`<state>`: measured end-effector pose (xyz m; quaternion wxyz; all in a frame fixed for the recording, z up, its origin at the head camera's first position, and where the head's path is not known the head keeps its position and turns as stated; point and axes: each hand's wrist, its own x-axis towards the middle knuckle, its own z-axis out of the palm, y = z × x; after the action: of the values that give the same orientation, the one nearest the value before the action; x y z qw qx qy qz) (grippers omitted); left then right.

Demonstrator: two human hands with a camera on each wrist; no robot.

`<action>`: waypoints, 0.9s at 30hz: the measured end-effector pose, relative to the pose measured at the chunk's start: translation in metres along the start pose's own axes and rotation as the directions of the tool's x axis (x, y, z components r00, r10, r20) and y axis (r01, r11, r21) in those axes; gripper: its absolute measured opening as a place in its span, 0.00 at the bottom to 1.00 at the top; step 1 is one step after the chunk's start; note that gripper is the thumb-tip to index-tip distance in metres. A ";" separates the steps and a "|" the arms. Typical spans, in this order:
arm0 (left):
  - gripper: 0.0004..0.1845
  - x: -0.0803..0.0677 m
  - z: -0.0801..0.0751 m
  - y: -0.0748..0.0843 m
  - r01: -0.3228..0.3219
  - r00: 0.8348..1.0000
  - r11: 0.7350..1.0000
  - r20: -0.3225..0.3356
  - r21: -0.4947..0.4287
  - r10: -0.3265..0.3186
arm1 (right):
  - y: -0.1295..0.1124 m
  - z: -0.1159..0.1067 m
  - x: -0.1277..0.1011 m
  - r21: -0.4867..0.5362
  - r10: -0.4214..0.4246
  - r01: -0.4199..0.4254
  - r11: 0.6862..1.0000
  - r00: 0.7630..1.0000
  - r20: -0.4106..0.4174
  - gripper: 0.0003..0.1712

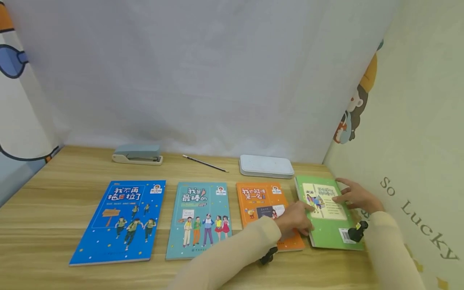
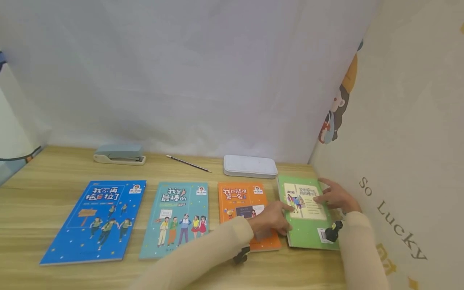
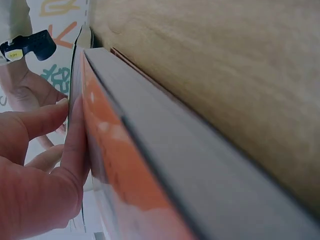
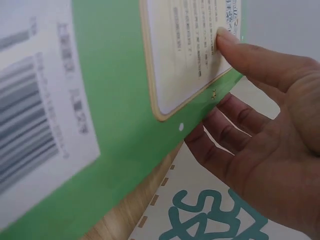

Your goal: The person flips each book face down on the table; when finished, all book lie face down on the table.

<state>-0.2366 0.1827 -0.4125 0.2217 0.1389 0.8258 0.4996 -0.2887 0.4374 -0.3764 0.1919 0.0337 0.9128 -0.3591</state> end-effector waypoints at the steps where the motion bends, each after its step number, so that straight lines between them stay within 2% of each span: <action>1: 0.35 0.000 0.001 -0.001 0.003 1.000 1.000 0.006 -0.005 -0.003 | 0.002 0.002 0.000 -0.005 0.006 -0.006 1.000 1.000 -0.006 0.56; 9: 0.35 0.000 0.008 -0.002 0.020 0.999 0.998 0.049 -0.053 -0.017 | 0.016 0.010 0.001 -0.034 0.039 -0.041 0.999 0.999 -0.033 0.56; 20: 0.36 0.008 0.009 -0.001 0.019 0.999 1.000 0.039 -0.016 -0.018 | 0.003 0.010 0.001 -0.102 0.062 -0.068 0.992 0.996 -0.059 0.54; 27: 0.35 0.011 0.006 -0.001 0.018 0.999 1.000 0.046 -0.005 -0.018 | -0.003 0.008 0.003 -0.107 0.093 -0.101 0.989 0.993 -0.078 0.54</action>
<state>-0.2430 0.1922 -0.4186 0.2455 0.1424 0.8203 0.4965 -0.2889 0.4298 -0.3813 0.1773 0.0805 0.9349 -0.2966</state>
